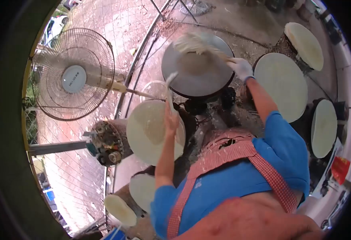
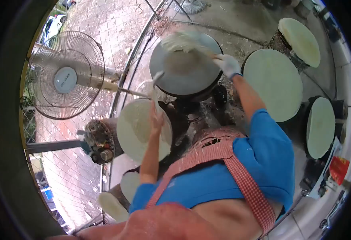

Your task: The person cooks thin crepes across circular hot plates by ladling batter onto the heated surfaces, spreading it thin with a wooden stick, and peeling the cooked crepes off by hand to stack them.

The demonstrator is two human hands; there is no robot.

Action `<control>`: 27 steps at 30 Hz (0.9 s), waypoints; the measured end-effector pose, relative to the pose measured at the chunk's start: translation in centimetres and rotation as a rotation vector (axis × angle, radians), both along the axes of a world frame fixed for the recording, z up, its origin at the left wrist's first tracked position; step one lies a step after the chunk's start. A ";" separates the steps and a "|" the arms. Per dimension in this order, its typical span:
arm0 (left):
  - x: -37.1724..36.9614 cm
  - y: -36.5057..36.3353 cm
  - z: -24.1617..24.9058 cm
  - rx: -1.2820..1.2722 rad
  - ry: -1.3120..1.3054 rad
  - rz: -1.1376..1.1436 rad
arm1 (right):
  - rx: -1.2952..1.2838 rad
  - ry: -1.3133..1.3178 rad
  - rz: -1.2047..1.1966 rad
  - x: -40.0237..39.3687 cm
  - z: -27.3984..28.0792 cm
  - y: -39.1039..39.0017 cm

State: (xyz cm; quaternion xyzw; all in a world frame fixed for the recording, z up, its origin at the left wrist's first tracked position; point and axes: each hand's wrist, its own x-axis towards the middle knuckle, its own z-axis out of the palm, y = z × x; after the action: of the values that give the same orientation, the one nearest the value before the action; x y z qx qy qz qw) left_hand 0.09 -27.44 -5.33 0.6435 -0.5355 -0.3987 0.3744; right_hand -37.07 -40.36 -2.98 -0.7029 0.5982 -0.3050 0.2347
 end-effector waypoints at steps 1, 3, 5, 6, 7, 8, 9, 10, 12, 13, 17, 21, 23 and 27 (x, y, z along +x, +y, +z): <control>0.4 1.4 -1.2 -0.219 -0.201 -0.041 | 0.074 -0.309 -0.149 -1.7 -4.0 0.0; -0.5 3.2 3.3 0.085 0.009 0.026 | 0.222 -0.664 -0.305 1.0 -2.5 2.6; -0.5 3.6 3.4 0.391 0.228 0.107 | 0.165 -0.907 -0.252 7.0 -5.4 2.2; 0.5 3.7 0.8 0.248 0.150 0.076 | 0.552 -0.785 -0.279 7.8 -1.7 2.8; 0.9 3.7 0.2 0.171 0.108 0.064 | 0.447 -0.710 -0.192 7.0 0.2 2.8; 1.3 3.8 -0.3 0.094 0.065 0.055 | 0.344 -0.634 -0.102 5.8 1.2 2.7; 1.4 4.2 0.2 0.004 -0.081 -0.012 | 0.374 -0.630 -0.092 3.6 1.0 2.2; 1.4 3.5 0.8 -0.102 -0.232 -0.083 | 0.437 -0.765 -0.079 1.0 1.0 1.7; 2.1 3.3 -1.2 -0.103 -0.213 -0.067 | 0.417 -1.163 -0.197 -0.5 -0.9 1.0; 2.0 3.4 -0.8 -0.094 -0.201 -0.065 | 0.107 -0.625 0.023 0.1 -3.4 0.6; -1.4 4.4 4.3 0.275 0.070 0.089 | 0.782 -0.864 -0.148 3.2 0.1 2.0; -2.5 7.0 6.2 0.158 0.302 0.207 | 0.671 -0.797 -0.221 -2.8 4.3 -0.9; -3.7 7.7 6.9 0.224 0.347 0.252 | 0.703 -0.819 -0.149 -3.0 3.5 -3.1; -4.6 9.0 6.4 0.328 0.462 0.357 | 0.855 -0.905 -0.009 -2.3 -2.1 -2.3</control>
State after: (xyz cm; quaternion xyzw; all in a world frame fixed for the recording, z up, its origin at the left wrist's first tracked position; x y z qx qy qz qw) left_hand -4.47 -18.45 1.06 0.6717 -0.2438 -0.5429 0.4411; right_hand -39.37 -42.64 -5.04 -0.3452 0.5115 -0.3072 0.7245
